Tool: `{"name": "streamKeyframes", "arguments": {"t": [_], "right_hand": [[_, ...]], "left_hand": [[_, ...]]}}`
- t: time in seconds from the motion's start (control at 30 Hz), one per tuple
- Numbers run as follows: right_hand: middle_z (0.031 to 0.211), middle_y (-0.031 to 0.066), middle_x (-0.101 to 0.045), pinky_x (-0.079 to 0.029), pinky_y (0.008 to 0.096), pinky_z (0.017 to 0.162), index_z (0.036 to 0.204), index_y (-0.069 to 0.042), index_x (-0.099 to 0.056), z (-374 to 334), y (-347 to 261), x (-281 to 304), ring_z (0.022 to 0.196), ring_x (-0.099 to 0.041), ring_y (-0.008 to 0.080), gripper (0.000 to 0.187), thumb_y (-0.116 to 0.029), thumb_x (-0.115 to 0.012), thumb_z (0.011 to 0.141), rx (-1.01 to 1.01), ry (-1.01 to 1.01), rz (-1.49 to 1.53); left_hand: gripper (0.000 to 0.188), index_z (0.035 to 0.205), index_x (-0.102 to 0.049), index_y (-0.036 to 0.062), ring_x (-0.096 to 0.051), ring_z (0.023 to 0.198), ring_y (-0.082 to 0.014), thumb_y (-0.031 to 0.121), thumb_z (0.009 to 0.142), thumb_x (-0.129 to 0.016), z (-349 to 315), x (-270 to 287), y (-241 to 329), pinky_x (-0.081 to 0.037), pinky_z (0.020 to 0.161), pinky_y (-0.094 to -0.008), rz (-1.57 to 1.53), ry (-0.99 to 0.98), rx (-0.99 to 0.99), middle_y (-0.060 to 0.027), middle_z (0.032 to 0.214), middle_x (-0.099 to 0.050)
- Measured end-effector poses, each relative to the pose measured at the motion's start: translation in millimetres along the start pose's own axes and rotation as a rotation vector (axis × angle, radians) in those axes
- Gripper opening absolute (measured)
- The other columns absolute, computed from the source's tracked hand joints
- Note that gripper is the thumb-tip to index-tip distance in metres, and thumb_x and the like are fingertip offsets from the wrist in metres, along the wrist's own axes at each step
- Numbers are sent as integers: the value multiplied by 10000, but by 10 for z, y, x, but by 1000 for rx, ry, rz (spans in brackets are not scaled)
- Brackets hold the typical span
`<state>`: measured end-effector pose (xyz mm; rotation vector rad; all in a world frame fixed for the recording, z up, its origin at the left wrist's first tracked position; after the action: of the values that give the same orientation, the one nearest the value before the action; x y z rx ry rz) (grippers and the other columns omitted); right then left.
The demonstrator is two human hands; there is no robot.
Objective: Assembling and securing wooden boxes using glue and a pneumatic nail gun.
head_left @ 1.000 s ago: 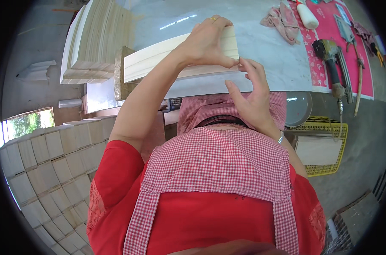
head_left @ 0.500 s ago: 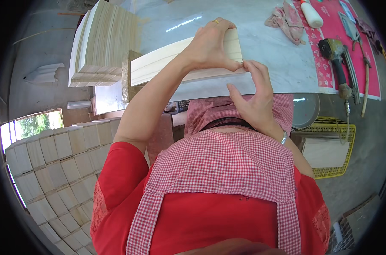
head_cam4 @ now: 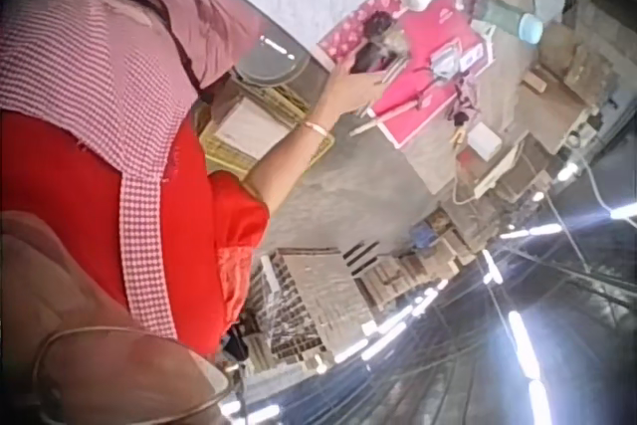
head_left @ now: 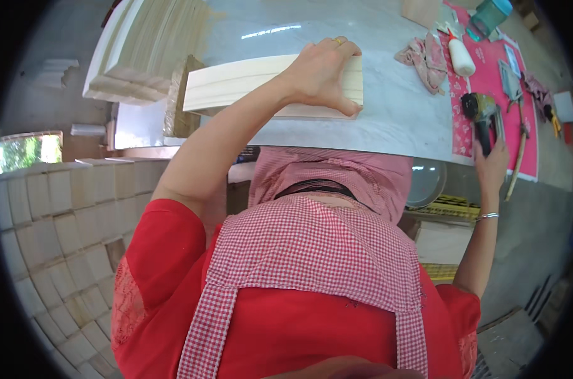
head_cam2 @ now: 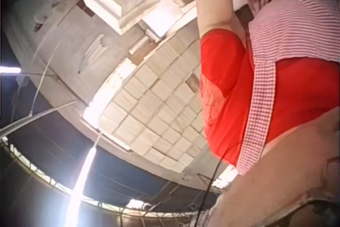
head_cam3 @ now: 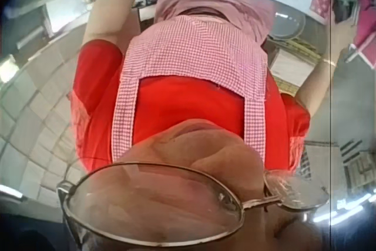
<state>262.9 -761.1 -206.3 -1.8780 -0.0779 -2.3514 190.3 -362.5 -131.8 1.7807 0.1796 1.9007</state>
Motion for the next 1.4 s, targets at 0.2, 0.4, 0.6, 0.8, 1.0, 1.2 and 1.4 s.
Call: {"name": "streamKeyframes", "arguments": {"t": [0.2,0.4,0.6,0.8,1.0,1.2,1.4], "right_hand": [[1094,316,-630,-486,520,838,1295,20,-501,157,-10,-317,995,-626,448,592,-277,-698,823,99,-83,7],[985,282,-667,-518,459,768,1211,49,-547,593,-145,-10,918,-678,361,480,-193,-665,814,-41,-237,-30],[871,156,-680,-521,314,669,1050,57,-617,419,-966,748,764,-678,177,316,-126,-696,805,-44,-570,255],[928,70,-696,-535,299,688,1064,31,-626,94,-1971,1403,796,-659,127,284,-63,-737,819,389,-437,551],[1058,88,-711,-543,303,784,1141,25,-616,-39,-2431,1484,908,-660,128,384,-21,-785,800,540,-542,607],[1055,76,-714,-539,294,782,1154,21,-613,-27,-2542,1489,913,-658,128,395,-49,-792,809,563,-594,510],[1050,71,-716,-541,293,779,1161,21,-611,-24,-2620,1459,908,-659,126,401,-51,-792,812,610,-634,486]], "left_hand": [[855,1232,-564,20,-568,1087,-327,460,532,-783,-87,2,-35,-424,905,-443,58,8,33,-153,1156,-610],[865,1267,-565,67,-567,1099,-306,486,541,-779,-130,-20,-95,-400,895,-438,76,43,59,-123,1169,-618],[916,1305,-551,84,-566,1106,-308,509,539,-820,-149,-54,-138,-401,893,-439,78,36,54,-121,1179,-622],[959,1328,-538,90,-567,1111,-301,527,533,-851,-153,-60,-84,-399,896,-436,112,52,-4,-120,1179,-625],[931,1313,-543,92,-568,1121,-285,495,534,-854,-148,-89,-76,-395,903,-431,123,62,21,-119,1161,-628],[902,1296,-551,94,-572,1120,-279,471,536,-857,-151,-117,-88,-392,904,-428,104,33,38,-121,1142,-629],[883,1287,-554,99,-574,1122,-278,466,543,-858,-137,-109,-84,-391,904,-427,111,60,31,-120,1129,-633]]}}
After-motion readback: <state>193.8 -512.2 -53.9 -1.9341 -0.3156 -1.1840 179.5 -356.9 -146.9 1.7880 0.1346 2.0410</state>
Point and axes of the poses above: each hand's wrist, its own z-axis towards the middle knuckle, its own x-axis out of the back of the hand, y = z × x, the point moved 10 cm from there along z, towards the middle knuckle
